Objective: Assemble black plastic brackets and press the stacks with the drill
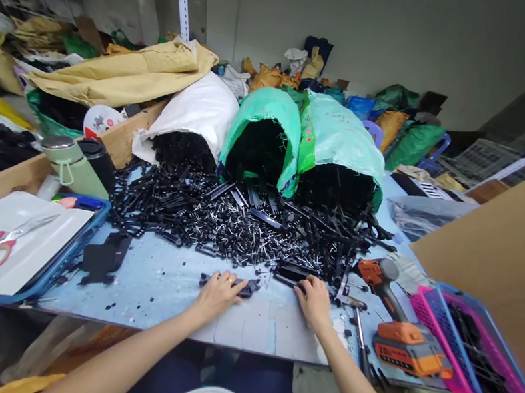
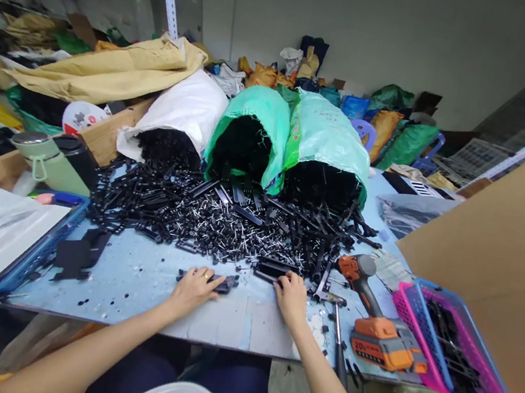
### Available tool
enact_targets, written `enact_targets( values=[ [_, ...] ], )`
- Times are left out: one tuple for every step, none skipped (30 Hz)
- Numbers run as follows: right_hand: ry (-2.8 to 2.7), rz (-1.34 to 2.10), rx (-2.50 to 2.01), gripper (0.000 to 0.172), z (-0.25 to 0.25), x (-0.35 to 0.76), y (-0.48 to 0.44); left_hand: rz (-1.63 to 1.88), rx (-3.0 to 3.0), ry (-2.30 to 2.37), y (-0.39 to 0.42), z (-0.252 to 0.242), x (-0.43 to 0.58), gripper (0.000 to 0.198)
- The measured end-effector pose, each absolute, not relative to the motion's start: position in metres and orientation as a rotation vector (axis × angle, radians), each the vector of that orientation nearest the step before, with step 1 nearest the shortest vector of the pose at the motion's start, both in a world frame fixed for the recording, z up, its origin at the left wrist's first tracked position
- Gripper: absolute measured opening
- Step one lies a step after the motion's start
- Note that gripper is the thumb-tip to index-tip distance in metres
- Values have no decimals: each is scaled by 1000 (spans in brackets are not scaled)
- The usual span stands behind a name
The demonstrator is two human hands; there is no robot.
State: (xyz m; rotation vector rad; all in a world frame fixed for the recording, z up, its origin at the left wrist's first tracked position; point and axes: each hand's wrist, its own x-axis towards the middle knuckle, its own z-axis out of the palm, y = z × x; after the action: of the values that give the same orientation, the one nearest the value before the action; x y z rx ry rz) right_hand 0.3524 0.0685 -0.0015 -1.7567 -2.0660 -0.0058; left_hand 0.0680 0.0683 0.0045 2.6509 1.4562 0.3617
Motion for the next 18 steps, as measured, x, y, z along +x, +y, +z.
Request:
enact_targets(
  values=[
    [-2118,-30,-1792,19,-1,361,72,338,2630,1499,80,6,73,41],
    [-2166,-27,-1803,18,-1,366,76,309,2597,1545,91,8,78,41],
    [-2204,3,-1796,18,0,368,80,301,2577,1570,101,12,83,41],
    [-2228,64,-1778,17,2,369,85,299,2560,1588,110,15,87,41],
    [-2234,156,-1749,18,5,369,90,306,2546,1603,118,18,89,40],
    [-2224,286,-1713,20,8,369,94,320,2528,1629,123,21,88,38],
    [-2188,448,-1679,24,13,369,98,333,2500,1672,126,24,82,35],
    [-2119,628,-1659,28,17,370,101,345,2463,1731,128,25,73,33],
    [-2019,809,-1651,33,22,371,103,350,2418,1800,128,27,61,33],
    [-1892,981,-1651,36,27,372,103,348,2370,1868,128,27,47,33],
    [-1750,1139,-1646,39,32,370,103,332,2327,1923,126,28,32,34],
    [-1602,1276,-1621,39,36,367,101,308,2298,1950,125,27,17,35],
    [-1462,1394,-1567,38,39,361,99,284,2284,1956,124,27,4,35],
    [-1341,1502,-1480,36,42,353,96,264,2279,1950,123,26,-7,35],
    [-1238,1597,-1372,36,44,343,94,252,2279,1941,123,25,-15,33],
    [-1155,1676,-1258,40,45,330,91,247,2280,1936,122,25,-21,30],
    [-1096,1736,-1147,46,44,317,87,238,2279,1940,122,25,-24,26],
    [-1059,1781,-1051,52,43,303,84,255,2270,1956,121,25,-26,22]
  ],
)
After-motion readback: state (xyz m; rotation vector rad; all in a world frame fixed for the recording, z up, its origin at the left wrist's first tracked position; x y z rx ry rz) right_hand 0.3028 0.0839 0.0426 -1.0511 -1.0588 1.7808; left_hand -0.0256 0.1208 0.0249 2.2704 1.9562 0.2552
